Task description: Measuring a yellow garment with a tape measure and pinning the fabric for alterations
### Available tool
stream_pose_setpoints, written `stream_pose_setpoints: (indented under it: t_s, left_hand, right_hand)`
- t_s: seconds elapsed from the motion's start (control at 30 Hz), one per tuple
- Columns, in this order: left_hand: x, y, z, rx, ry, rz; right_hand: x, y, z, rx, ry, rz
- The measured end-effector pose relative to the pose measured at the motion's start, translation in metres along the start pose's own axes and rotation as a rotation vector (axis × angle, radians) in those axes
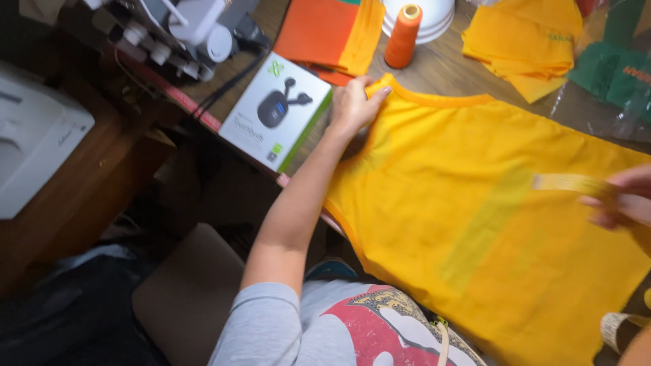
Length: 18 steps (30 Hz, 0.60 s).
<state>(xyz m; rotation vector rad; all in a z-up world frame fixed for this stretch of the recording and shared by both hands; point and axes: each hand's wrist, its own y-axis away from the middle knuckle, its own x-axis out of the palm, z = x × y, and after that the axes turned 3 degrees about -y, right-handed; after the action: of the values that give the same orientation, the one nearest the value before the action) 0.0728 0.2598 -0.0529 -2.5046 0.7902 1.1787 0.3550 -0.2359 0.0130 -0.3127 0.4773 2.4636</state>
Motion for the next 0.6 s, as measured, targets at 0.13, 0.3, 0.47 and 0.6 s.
stream_pose_setpoints:
  t_s: [0.13, 0.3, 0.47, 0.6]
  left_hand:
    - [-0.037, -0.030, -0.029, -0.133, 0.014, 0.359]
    - [-0.044, -0.055, -0.023, -0.103, 0.076, 0.471]
    - [-0.017, -0.046, -0.009, 0.025, 0.072, 0.288]
    - [-0.003, -0.031, -0.004, 0.176, -0.076, 0.057]
  right_hand:
    - [0.143, -0.022, 0.138, 0.237, -0.201, 0.151]
    - [0.211, -0.062, 0.091, 0.347, 0.085, -0.175]
    - [0.220, -0.053, 0.103, 0.226, 0.371, -0.281]
    - [0.221, -0.054, 0.127, 0.350, 0.372, -0.205]
